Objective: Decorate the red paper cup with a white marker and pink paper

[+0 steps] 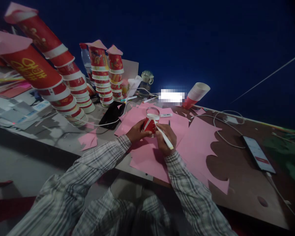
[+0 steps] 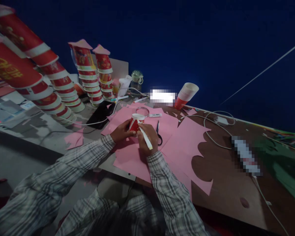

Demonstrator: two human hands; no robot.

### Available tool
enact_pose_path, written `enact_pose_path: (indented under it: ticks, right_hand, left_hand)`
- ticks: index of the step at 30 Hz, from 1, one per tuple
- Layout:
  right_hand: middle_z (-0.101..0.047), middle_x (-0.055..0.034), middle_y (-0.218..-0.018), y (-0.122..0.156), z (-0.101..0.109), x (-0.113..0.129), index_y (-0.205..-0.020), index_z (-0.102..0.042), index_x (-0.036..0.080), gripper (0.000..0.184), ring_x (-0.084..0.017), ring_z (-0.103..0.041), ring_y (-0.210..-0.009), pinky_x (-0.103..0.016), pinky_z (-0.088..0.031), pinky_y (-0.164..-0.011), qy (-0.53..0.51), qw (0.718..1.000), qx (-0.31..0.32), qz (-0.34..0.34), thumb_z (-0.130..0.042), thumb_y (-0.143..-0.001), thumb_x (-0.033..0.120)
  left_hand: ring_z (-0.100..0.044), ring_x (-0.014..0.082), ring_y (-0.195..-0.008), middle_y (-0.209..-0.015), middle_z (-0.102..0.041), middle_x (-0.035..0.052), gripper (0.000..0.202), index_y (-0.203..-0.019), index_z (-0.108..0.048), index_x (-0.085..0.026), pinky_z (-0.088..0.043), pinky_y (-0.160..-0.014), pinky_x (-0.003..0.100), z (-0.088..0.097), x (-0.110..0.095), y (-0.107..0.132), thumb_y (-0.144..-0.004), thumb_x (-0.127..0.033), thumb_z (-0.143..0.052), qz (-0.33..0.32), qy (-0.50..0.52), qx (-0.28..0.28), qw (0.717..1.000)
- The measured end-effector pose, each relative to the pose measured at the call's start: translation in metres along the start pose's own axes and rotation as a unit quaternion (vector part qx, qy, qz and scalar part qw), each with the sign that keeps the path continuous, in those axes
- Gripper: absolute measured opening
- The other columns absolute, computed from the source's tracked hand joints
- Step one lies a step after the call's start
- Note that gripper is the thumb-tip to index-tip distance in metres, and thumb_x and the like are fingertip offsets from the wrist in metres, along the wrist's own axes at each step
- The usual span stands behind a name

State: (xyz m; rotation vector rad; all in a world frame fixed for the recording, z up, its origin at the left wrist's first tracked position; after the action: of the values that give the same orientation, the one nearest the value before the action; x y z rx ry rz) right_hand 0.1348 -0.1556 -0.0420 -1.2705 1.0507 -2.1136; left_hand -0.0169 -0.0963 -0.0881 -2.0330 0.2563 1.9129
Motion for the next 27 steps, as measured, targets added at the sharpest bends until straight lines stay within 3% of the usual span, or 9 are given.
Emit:
enact_pose_path:
  ticks: [11, 19, 27]
  right_hand:
    - [-0.074, -0.011, -0.099, -0.0002, -0.0003, 0.0013, -0.112, -0.067, 0.02, 0.023, -0.023, -0.071, -0.09, -0.04, -0.062, -0.077, 0.03, 0.999, -0.01, 0.037, -0.054, -0.093, 0.023]
    - [-0.074, -0.011, -0.1, 0.0, -0.0007, 0.0001, -0.113, -0.067, 0.02, 0.024, -0.023, -0.071, -0.09, -0.041, -0.062, -0.075, 0.033, 0.999, -0.007, 0.035, -0.053, -0.094, 0.025]
    - [-0.074, -0.0101, -0.099, 0.0, -0.0008, -0.0004, -0.114, -0.066, 0.021, 0.024, -0.023, -0.071, -0.09, -0.04, -0.062, -0.076, 0.035, 0.999, -0.012, 0.04, -0.053, -0.094, 0.024]
  left_hand:
    - [-0.059, 0.0329, -0.119, -0.128, -0.062, 0.0177, 0.08, -0.131, -0.054, -0.012, -0.046, -0.104, 0.05, 0.0003, 0.007, -0.0007, -0.063, -0.039, -0.086, -0.007, -0.009, 0.002, 1.0]
    - [-0.06, 0.0306, -0.118, -0.126, -0.065, 0.0141, 0.075, -0.13, -0.056, -0.015, -0.045, -0.105, 0.048, 0.0005, 0.0081, -0.0001, -0.064, -0.036, -0.086, -0.016, -0.015, 0.0, 1.0]
    - [-0.059, 0.0306, -0.118, -0.127, -0.063, 0.0163, 0.077, -0.13, -0.054, -0.013, -0.046, -0.104, 0.047, -0.0004, 0.0091, -0.0006, -0.064, -0.037, -0.085, -0.015, -0.012, 0.006, 1.0]
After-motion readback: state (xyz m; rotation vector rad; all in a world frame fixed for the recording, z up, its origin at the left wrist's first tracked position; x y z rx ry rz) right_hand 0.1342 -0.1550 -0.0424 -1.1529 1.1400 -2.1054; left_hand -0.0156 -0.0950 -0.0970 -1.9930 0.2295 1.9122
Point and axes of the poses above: each hand's wrist, its own y-axis away from the middle knuckle, its own z-axis out of the back of the hand, x = y × z, the point moved 3 cm from there along -y, towards the middle knuckle
